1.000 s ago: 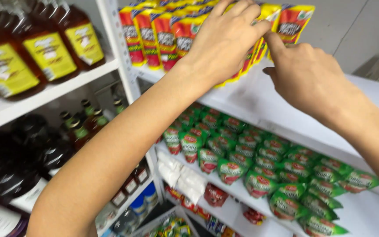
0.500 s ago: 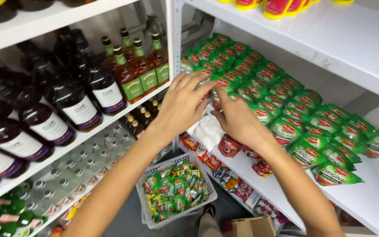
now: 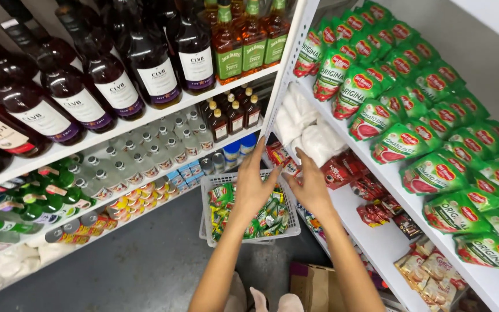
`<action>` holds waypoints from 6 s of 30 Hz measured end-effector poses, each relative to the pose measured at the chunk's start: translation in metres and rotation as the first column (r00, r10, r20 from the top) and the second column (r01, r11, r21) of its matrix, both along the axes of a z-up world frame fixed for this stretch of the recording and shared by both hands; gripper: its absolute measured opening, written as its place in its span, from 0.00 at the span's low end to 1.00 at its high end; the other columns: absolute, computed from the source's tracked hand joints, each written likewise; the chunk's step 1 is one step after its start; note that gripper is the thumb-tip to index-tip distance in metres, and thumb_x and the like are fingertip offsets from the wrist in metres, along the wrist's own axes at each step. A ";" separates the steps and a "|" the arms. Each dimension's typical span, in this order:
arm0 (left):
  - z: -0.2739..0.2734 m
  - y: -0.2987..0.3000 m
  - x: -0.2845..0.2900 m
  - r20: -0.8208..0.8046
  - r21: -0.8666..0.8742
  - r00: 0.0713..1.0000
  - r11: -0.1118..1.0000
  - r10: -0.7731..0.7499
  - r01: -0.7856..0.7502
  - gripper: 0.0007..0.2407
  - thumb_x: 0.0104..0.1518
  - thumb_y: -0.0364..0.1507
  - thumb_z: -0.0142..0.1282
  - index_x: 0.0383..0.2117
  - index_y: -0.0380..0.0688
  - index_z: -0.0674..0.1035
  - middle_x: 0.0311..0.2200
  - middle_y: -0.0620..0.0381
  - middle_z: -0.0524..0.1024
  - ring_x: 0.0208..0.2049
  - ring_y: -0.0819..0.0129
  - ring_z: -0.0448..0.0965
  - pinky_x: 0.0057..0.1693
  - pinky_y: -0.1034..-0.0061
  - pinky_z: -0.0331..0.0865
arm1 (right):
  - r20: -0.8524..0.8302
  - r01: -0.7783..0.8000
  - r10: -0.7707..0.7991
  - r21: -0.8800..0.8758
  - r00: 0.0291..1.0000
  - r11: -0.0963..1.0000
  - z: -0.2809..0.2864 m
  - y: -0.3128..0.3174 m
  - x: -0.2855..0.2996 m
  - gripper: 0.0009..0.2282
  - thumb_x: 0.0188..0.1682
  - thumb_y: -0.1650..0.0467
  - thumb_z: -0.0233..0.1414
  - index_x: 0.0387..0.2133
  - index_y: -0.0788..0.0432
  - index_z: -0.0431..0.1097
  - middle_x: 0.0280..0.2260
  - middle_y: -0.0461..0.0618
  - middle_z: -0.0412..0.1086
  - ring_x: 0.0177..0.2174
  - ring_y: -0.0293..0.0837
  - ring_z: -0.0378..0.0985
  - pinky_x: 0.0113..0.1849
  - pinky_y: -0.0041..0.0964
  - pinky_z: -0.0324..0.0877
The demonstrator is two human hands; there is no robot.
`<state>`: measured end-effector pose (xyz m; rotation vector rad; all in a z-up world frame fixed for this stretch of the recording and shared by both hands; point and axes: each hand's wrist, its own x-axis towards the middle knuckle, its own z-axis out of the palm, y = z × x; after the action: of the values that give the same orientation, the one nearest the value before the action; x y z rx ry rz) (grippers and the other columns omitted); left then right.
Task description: The recorder is seen organizing and stocking food pouches on metal shelves in a grocery store.
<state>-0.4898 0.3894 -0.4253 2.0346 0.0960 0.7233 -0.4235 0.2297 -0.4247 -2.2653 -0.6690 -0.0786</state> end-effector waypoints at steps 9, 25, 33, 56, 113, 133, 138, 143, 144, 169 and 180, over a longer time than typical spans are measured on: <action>-0.178 -0.005 -0.009 -0.250 -0.286 0.954 0.929 0.163 -0.234 0.37 0.56 0.24 0.59 0.71 0.44 0.50 0.60 0.36 0.71 0.58 0.41 0.74 0.54 0.59 0.72 | -0.156 -0.004 0.005 0.008 0.988 1.000 -0.184 0.016 0.015 0.25 0.45 0.71 0.60 0.58 0.63 0.64 0.53 0.64 0.70 0.47 0.59 0.77 0.42 0.45 0.75; -0.578 0.010 -0.020 -0.644 -0.196 0.752 0.919 0.143 -0.342 0.33 0.57 0.23 0.56 0.70 0.44 0.54 0.53 0.42 0.78 0.50 0.43 0.80 0.55 0.58 0.72 | -0.271 0.001 -0.040 -0.141 0.962 0.990 -0.622 0.013 0.071 0.23 0.43 0.72 0.60 0.54 0.61 0.67 0.47 0.65 0.71 0.42 0.60 0.76 0.45 0.52 0.71; -0.613 0.021 0.018 -0.799 0.222 0.525 0.955 0.293 -0.194 0.28 0.54 0.29 0.59 0.65 0.51 0.64 0.64 0.51 0.64 0.64 0.52 0.64 0.64 0.49 0.58 | -0.261 0.156 -0.148 0.011 0.954 0.988 -0.605 0.030 0.054 0.17 0.51 0.74 0.55 0.55 0.56 0.67 0.43 0.58 0.70 0.38 0.55 0.76 0.43 0.49 0.72; -0.621 0.013 0.047 -0.591 0.285 0.758 0.951 0.275 -0.123 0.25 0.60 0.25 0.51 0.66 0.44 0.65 0.70 0.43 0.55 0.72 0.47 0.53 0.75 0.54 0.50 | -0.493 -0.500 0.354 -0.203 0.795 0.842 -0.562 0.029 0.096 0.19 0.38 0.74 0.62 0.43 0.54 0.67 0.51 0.51 0.73 0.44 0.52 0.80 0.44 0.42 0.74; -0.286 0.035 0.064 -0.251 -0.274 0.966 0.962 -0.064 -0.007 0.09 0.50 0.23 0.67 0.37 0.38 0.86 0.38 0.48 0.85 0.40 0.56 0.83 0.49 0.67 0.73 | -0.258 -0.105 0.189 0.306 0.947 0.946 -0.332 0.014 0.085 0.07 0.48 0.74 0.60 0.38 0.63 0.74 0.34 0.52 0.78 0.35 0.44 0.82 0.39 0.37 0.74; 0.094 -0.004 0.026 0.120 -0.033 0.973 0.978 -0.199 0.204 0.03 0.54 0.25 0.63 0.32 0.42 0.86 0.33 0.54 0.85 0.45 0.57 0.83 0.66 0.58 0.60 | -0.252 0.008 0.120 0.453 0.960 0.891 -0.051 -0.045 0.012 0.09 0.43 0.77 0.64 0.37 0.65 0.80 0.31 0.49 0.79 0.28 0.34 0.71 0.30 0.32 0.68; 0.150 -0.021 0.031 0.237 0.116 0.927 0.956 -0.291 0.270 0.03 0.48 0.28 0.68 0.28 0.47 0.88 0.35 0.57 0.84 0.53 0.58 0.78 0.68 0.55 0.53 | -0.048 -0.004 0.022 0.351 0.999 0.936 0.026 -0.086 -0.008 0.08 0.40 0.74 0.64 0.34 0.63 0.81 0.29 0.51 0.82 0.27 0.38 0.81 0.33 0.33 0.74; 0.192 -0.053 0.026 0.352 0.151 0.861 0.930 -0.367 0.335 0.06 0.41 0.28 0.72 0.25 0.48 0.87 0.41 0.57 0.77 0.56 0.55 0.73 0.63 0.59 0.61 | 0.129 -0.003 -0.040 0.319 0.991 0.948 0.077 -0.125 -0.039 0.08 0.40 0.72 0.65 0.32 0.62 0.80 0.31 0.51 0.82 0.30 0.40 0.84 0.35 0.35 0.75; 0.199 -0.059 0.027 0.370 0.142 0.849 0.926 -0.378 0.351 0.07 0.39 0.28 0.73 0.24 0.48 0.87 0.42 0.58 0.75 0.55 0.55 0.72 0.61 0.60 0.63 | 0.125 0.013 -0.054 0.310 0.991 0.951 0.084 -0.133 -0.043 0.09 0.40 0.72 0.65 0.33 0.62 0.80 0.31 0.51 0.82 0.30 0.41 0.85 0.35 0.35 0.76; 0.388 -0.202 0.218 0.451 0.687 0.428 0.611 -0.783 0.393 0.09 0.52 0.37 0.66 0.25 0.44 0.85 0.28 0.59 0.80 0.40 0.62 0.77 0.58 0.60 0.60 | -0.006 0.383 -0.389 -0.162 0.921 0.909 0.342 -0.264 0.035 0.12 0.42 0.65 0.62 0.39 0.54 0.80 0.21 0.49 0.82 0.18 0.39 0.84 0.26 0.36 0.77; 0.447 -0.277 0.335 0.358 0.825 0.453 0.503 -0.817 0.257 0.05 0.48 0.29 0.64 0.25 0.42 0.85 0.21 0.49 0.79 0.31 0.52 0.79 0.60 0.54 0.60 | -0.054 0.432 -0.436 -0.067 0.898 0.899 0.363 -0.326 0.175 0.11 0.46 0.68 0.62 0.38 0.63 0.80 0.26 0.51 0.83 0.25 0.38 0.84 0.33 0.33 0.81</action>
<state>-0.1546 0.1124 0.0217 1.9974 -1.5437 1.1389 -0.2490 -0.0965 -0.0613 -2.4199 -0.1178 -0.2005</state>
